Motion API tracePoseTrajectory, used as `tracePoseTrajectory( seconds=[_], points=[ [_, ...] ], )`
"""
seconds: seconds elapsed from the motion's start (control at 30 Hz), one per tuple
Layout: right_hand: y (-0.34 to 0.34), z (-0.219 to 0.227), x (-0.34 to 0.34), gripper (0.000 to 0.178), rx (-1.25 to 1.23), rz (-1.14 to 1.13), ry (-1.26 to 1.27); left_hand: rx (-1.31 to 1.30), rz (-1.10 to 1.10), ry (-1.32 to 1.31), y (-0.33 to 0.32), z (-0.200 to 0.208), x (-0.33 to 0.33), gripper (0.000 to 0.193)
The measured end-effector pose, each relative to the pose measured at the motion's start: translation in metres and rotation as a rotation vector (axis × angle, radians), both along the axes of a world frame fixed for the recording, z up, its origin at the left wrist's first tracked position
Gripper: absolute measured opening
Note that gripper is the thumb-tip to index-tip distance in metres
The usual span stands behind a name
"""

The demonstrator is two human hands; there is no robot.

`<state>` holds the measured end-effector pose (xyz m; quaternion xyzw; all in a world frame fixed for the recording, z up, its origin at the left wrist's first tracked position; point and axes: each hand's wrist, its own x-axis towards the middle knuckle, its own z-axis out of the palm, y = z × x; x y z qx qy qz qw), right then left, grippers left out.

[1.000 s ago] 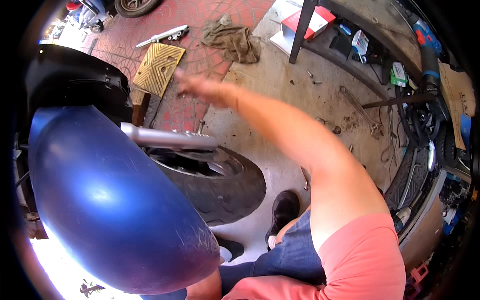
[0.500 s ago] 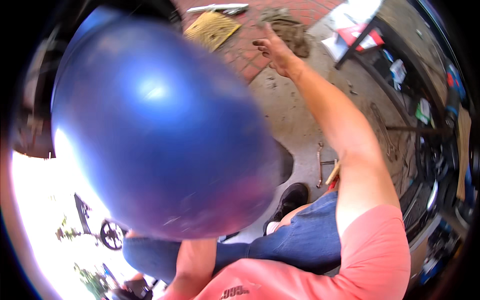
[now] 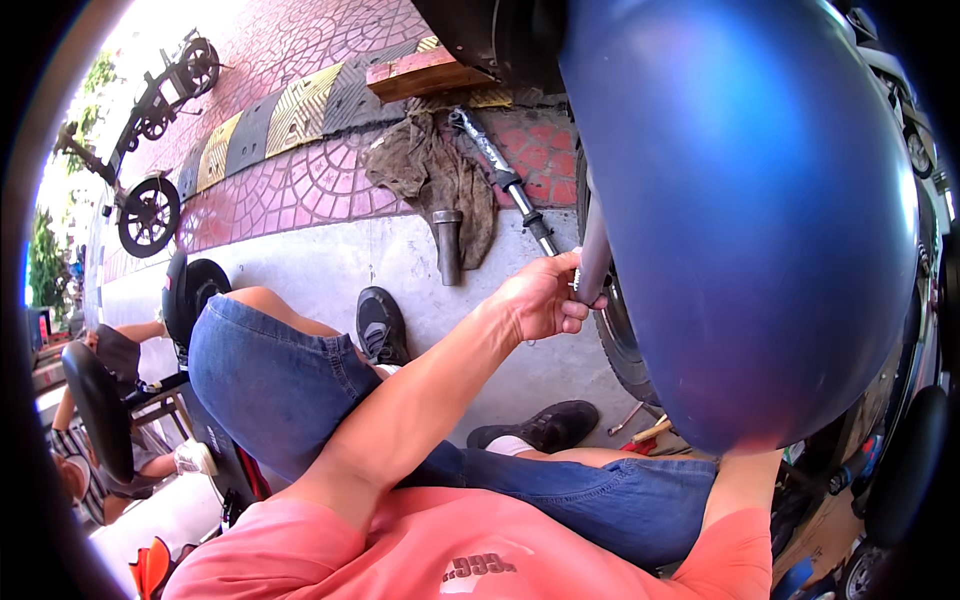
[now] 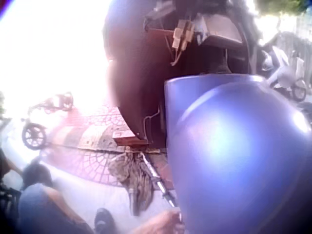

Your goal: The person assembles and installs the front wheel and brake components on a scooter, using a hammer to seat the axle and an impact driver to tighten the bolt.

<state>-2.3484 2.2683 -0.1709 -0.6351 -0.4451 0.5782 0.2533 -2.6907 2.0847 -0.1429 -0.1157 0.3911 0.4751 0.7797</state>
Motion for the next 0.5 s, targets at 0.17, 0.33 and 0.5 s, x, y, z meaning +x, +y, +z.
tracePoseTrajectory(
  seconds=[0.17, 0.33, 0.5],
  points=[
    [-0.012, 0.010, 0.018, 0.059, 0.067, -0.014, -0.079, 0.069, -0.013, -0.074, -0.004, -0.015, -0.007, 0.039],
    [-0.017, 0.022, 0.023, 0.051, 0.165, 0.007, -0.184, 0.019, 0.000, -0.050, -0.009, -0.016, -0.010, 0.052],
    [-0.042, 0.045, 0.039, 0.043, 0.348, 0.051, -0.483, -0.314, 0.082, 0.534, -0.022, -0.075, 0.006, 0.037]
  ],
)
